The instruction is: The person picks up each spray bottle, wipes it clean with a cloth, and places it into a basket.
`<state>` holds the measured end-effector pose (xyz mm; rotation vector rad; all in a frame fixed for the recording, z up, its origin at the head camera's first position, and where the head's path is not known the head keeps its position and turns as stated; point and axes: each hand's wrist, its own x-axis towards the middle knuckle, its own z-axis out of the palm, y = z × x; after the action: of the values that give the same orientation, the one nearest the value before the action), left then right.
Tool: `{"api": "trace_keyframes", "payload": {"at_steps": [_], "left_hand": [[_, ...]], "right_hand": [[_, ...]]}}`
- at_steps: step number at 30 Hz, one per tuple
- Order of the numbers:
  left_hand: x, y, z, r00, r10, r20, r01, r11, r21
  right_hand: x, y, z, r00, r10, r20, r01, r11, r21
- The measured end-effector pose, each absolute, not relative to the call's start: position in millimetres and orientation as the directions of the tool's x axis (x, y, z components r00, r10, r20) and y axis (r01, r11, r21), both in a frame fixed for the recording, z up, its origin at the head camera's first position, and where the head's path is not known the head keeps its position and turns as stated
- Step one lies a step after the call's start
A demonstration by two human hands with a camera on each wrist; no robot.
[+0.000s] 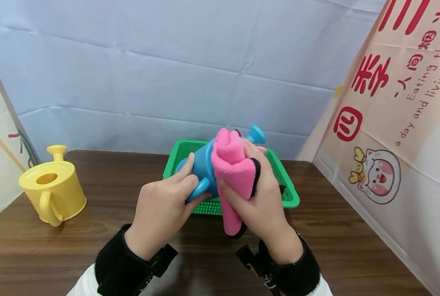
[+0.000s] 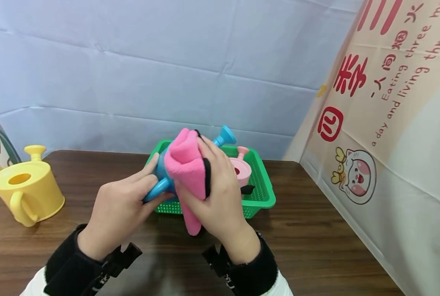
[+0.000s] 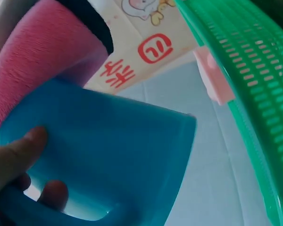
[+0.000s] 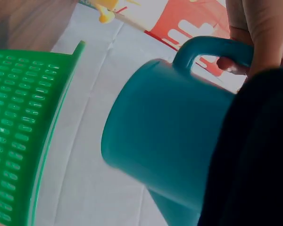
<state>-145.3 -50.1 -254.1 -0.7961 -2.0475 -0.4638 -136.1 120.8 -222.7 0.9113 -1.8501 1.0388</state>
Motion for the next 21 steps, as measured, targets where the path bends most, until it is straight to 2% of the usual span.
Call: {"api": "trace_keyframes", "payload": {"at_steps": [5, 7, 9, 12, 15, 18, 21], "left_hand": [[-146.2, -48.6, -251.2, -0.338, 0.470, 0.815, 0.701, 0.703, -0.115], [-146.5, -47.5, -251.4, -0.326, 0.493, 0.807, 0.705, 0.695, -0.141], [-146.8, -46.9, -252.1, -0.326, 0.501, 0.802, 0.706, 0.693, -0.146], [-148.0, -47.9, -253.0, -0.335, 0.498, 0.800, 0.700, 0.700, -0.142], [-149.8, -49.6, -253.9, -0.338, 0.485, 0.807, 0.693, 0.708, -0.135], [-151.9, -49.8, -254.9, -0.326, 0.469, 0.821, 0.693, 0.709, -0.130], [-153.5, -48.9, -255.5, -0.307, 0.456, 0.836, 0.701, 0.702, -0.125]], "right_hand": [[-152.7, 137.2, -231.1, -0.665, -0.046, 0.745, -0.712, 0.338, -0.615], [-161.1, 143.0, -235.3, -0.719, 0.002, 0.695, -0.659, 0.315, -0.683], [-166.5, 145.1, -238.8, -0.729, 0.004, 0.684, -0.647, 0.319, -0.692], [-167.0, 140.3, -240.0, -0.647, -0.081, 0.758, -0.723, 0.381, -0.577], [-161.6, 130.0, -238.1, -0.481, -0.192, 0.855, -0.816, 0.455, -0.357], [-153.9, 119.6, -234.4, -0.318, -0.277, 0.907, -0.846, 0.514, -0.140], [-146.5, 112.2, -230.1, -0.224, -0.317, 0.921, -0.841, 0.540, -0.018]]}}
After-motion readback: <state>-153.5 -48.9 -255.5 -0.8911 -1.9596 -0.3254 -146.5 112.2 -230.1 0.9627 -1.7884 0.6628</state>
